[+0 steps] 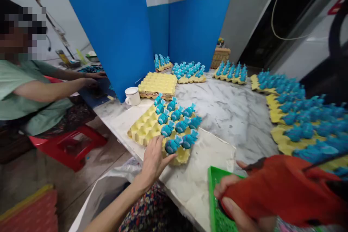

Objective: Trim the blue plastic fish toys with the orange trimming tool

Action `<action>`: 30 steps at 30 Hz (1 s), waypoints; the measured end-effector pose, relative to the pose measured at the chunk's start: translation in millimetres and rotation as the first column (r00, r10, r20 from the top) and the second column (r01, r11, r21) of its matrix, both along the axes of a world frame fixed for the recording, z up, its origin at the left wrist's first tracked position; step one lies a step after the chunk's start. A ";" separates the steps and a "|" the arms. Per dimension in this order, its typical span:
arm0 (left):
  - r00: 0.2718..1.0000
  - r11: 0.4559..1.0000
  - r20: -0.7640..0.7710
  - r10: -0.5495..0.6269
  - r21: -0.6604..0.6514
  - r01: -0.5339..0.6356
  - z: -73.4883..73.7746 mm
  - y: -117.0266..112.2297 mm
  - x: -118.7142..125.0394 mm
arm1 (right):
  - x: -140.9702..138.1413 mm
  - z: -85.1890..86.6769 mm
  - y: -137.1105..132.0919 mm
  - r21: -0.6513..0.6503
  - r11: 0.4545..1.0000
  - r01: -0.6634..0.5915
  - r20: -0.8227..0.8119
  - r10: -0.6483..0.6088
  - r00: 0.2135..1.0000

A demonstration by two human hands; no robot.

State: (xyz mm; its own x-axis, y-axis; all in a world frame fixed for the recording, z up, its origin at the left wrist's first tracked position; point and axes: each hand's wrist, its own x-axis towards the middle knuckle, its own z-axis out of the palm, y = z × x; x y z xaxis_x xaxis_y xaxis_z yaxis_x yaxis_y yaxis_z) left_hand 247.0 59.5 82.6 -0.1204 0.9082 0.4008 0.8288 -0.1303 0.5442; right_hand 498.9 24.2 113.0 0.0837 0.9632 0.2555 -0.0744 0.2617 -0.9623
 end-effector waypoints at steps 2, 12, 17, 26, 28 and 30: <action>0.996 1.000 -0.085 -0.013 -0.012 0.012 -1.4 10.2 6.7 | -6.7 5.8 -3.1 0.020 0.999 0.038 0.004 -0.038 0.999; 0.963 0.997 0.265 -0.058 0.064 0.043 10.9 16.9 14.8 | -3.0 22.2 29.6 0.110 0.985 0.134 -0.034 -0.130 0.991; 0.507 0.907 0.861 -0.038 -0.183 0.379 32.0 -11.4 44.8 | 1.4 10.2 39.6 0.111 0.975 0.191 0.069 -0.199 0.978; 0.234 0.680 0.943 0.238 -0.334 0.653 -2.5 -30.9 85.4 | 6.5 0.3 42.2 0.139 0.963 0.232 0.128 -0.249 0.960; 0.240 0.681 0.942 0.234 -0.335 0.651 -5.6 -30.6 86.5 | 6.7 -0.7 41.9 0.130 0.966 0.223 0.132 -0.240 0.962; 0.247 0.684 0.943 0.222 -0.331 0.650 -6.4 -30.3 87.1 | 6.0 -2.0 41.8 0.126 0.968 0.217 0.109 -0.231 0.967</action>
